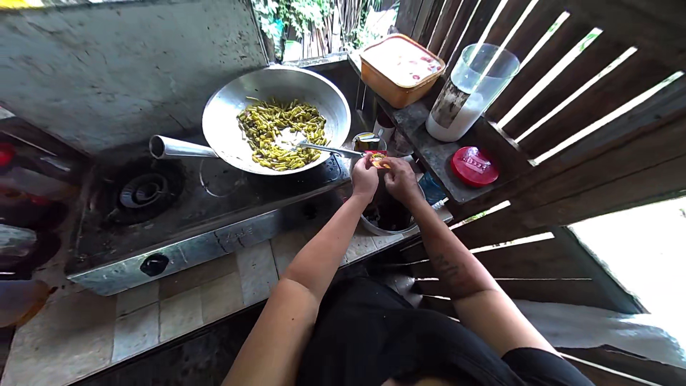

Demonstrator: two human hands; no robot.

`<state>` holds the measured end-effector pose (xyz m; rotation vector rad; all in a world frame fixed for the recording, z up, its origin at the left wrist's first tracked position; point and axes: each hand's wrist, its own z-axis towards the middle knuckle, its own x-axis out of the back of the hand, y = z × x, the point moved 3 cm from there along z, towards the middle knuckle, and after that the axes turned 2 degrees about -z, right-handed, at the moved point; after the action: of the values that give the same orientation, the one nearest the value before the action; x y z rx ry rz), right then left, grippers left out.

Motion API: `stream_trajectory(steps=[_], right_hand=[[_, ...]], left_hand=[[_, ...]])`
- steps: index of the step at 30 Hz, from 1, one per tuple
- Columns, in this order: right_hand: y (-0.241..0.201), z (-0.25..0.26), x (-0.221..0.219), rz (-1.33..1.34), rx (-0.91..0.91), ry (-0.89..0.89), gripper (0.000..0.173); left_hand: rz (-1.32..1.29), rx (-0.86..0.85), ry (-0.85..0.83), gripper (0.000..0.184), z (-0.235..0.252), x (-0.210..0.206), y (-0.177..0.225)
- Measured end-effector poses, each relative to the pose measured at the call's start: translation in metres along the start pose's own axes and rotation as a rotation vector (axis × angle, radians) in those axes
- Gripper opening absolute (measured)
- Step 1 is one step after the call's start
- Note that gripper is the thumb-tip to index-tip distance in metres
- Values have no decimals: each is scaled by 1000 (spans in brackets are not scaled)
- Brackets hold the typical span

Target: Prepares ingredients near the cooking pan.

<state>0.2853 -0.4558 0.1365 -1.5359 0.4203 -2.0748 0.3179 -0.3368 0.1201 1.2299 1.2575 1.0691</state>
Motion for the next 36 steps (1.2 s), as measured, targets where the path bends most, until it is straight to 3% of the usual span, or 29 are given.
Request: stream_trajectory(steps=[3, 8, 13, 14, 17, 20, 24, 32, 36], right_hand=[[3, 20, -3, 25, 27, -8, 38], [-3, 61, -13, -139, -33, -53, 37], [-11, 92, -28, -298, -78, -443, 29], [-14, 96, -27, -325, -98, -527, 33], [-24, 98, -27, -379, -146, -672, 70], [-28, 89, -28, -358, -170, -673, 70], [-17, 84, -33, -394, -145, -627, 38], [-5, 79, -24, -490, -487, -540, 33], [15, 81, -17, -401, -423, -527, 33]], left_hand=[[-93, -21, 25, 49, 2, -4, 4], [-51, -74, -28, 78, -6, -5, 4], [271, -127, -210, 41, -54, 18, 23], [270, -131, -253, 37, -66, 26, 26], [282, -162, -372, 35, -108, 57, 39], [284, -186, -412, 34, -144, 90, 39], [262, -138, -260, 37, -185, 138, 13], [179, 97, 71, 38, -246, 205, -23], [208, 131, 93, 38, -253, 221, -22]])
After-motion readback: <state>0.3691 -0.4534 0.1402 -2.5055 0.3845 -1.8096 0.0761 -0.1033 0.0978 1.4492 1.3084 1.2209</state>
